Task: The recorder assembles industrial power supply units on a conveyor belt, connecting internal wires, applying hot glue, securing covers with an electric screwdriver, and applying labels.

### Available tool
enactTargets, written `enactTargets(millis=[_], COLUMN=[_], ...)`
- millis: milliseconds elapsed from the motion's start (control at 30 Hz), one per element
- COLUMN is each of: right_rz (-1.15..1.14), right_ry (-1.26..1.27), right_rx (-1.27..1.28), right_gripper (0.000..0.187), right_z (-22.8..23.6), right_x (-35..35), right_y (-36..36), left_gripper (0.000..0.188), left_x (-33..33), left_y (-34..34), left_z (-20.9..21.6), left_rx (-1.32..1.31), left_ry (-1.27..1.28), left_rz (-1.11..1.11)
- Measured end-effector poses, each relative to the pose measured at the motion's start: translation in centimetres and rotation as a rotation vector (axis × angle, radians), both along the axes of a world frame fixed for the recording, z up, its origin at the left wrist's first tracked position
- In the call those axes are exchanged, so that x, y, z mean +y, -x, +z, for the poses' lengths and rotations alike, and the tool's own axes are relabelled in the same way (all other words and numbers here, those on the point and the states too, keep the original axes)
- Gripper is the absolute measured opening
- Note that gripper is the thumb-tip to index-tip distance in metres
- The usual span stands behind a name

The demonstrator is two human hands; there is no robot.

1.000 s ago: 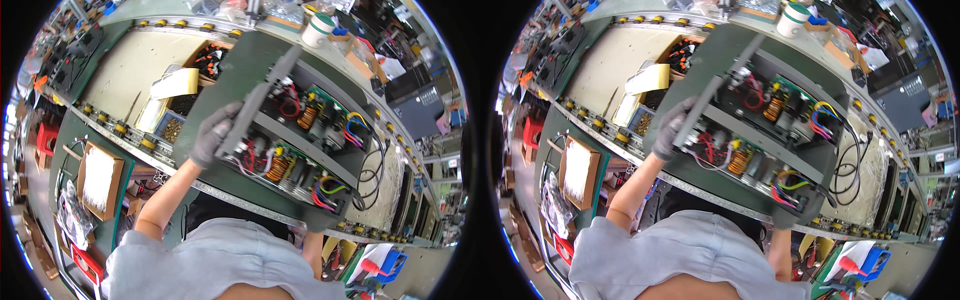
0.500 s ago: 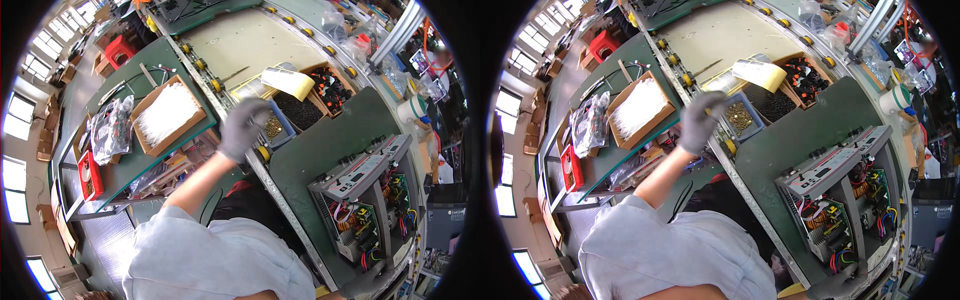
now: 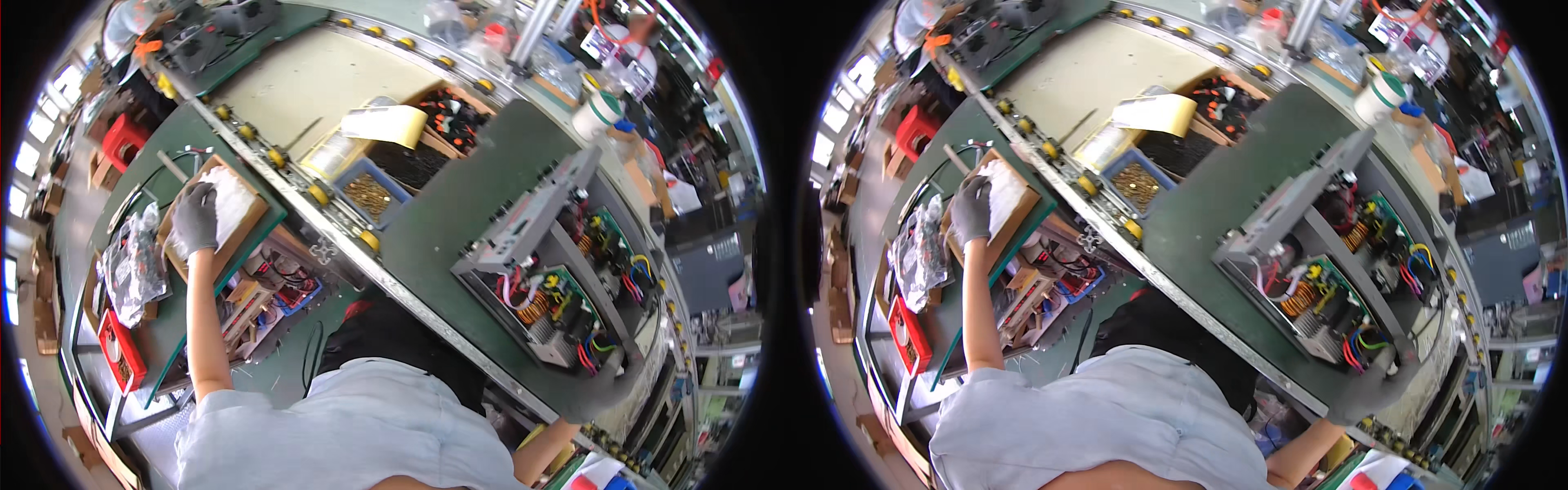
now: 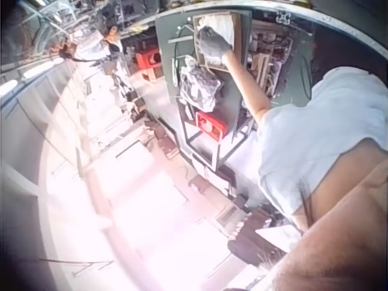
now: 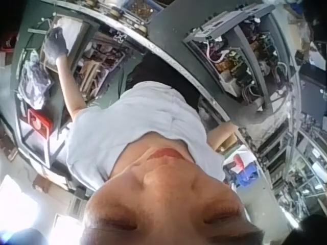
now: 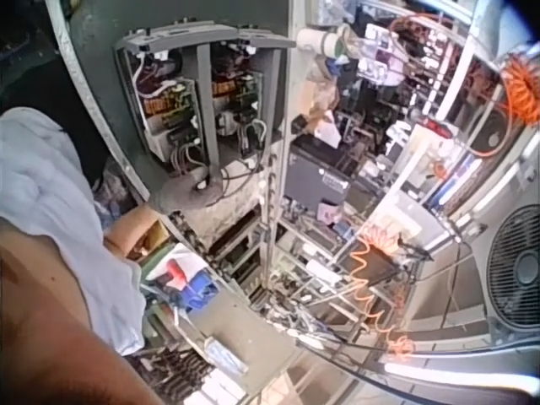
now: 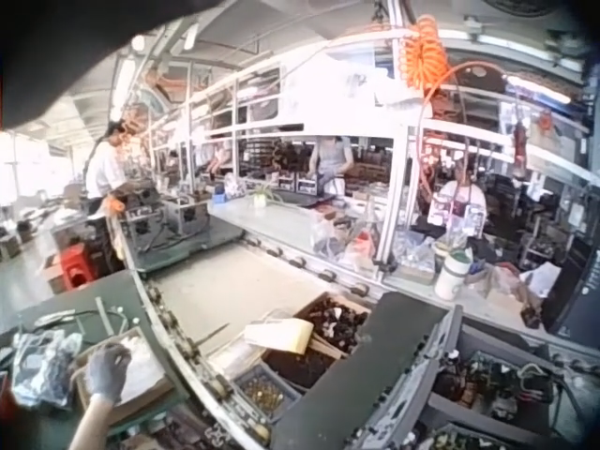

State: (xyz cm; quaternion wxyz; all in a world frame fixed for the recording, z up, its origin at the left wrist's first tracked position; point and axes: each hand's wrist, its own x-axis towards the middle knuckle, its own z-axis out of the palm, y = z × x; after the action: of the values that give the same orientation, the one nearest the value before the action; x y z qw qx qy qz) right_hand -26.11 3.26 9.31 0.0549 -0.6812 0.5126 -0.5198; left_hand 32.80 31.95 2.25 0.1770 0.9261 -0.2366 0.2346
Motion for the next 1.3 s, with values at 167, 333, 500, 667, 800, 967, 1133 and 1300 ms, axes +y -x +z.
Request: enactTargets(millis=[167, 333, 500, 667, 800, 967, 1133, 1300], right_rz=[-0.109, -0.008, -0.001, -0.013, -0.038, -0.230, 0.488, 0.898], right_ry=[-0.098, 0.041, 0.087, -0.089, -0.102, 0.017, 0.057, -0.427], right_rx=[-0.101, -0.069, -0.023, -0.112, -0.038, -0.072, -0.096, -0.230], right_gripper=[0.024, 0.023, 0.021, 0.026, 0.027, 0.028, 0.028, 0.030], right_z=[0.0, 0.4, 1.5, 0.5, -0.4, 1.2, 2.2, 0.3], right_x=[-0.3, -0.2, 0.7, 0.0, -0.8, 1.5, 7.8, 7.3], right_y=[0.1, -0.8, -1.5, -0.4, 1.3, -1.3, -9.8, -13.3], left_gripper=[0.021, 0.024, 0.026, 0.028, 0.025, 0.016, 0.019, 0.024], left_x=[1.3, 1.8, 2.3, 2.8, 2.9, 0.4, -6.9, -12.6], left_y=[-0.7, -1.0, -2.3, -3.4, -3.2, 0.8, 15.9, 26.8], left_z=[0.9, 2.0, 3.7, 3.4, 3.9, 8.6, 8.7, 6.1], left_rx=[-0.090, 0.175, 0.269, 0.415, 0.349, -0.172, 0.493, 0.933], left_ry=[0.139, 0.384, 0.491, 0.357, 0.319, 0.268, 0.459, 0.467], left_rz=[-0.087, -0.099, -0.203, -0.185, -0.148, -0.196, -0.742, -1.164])
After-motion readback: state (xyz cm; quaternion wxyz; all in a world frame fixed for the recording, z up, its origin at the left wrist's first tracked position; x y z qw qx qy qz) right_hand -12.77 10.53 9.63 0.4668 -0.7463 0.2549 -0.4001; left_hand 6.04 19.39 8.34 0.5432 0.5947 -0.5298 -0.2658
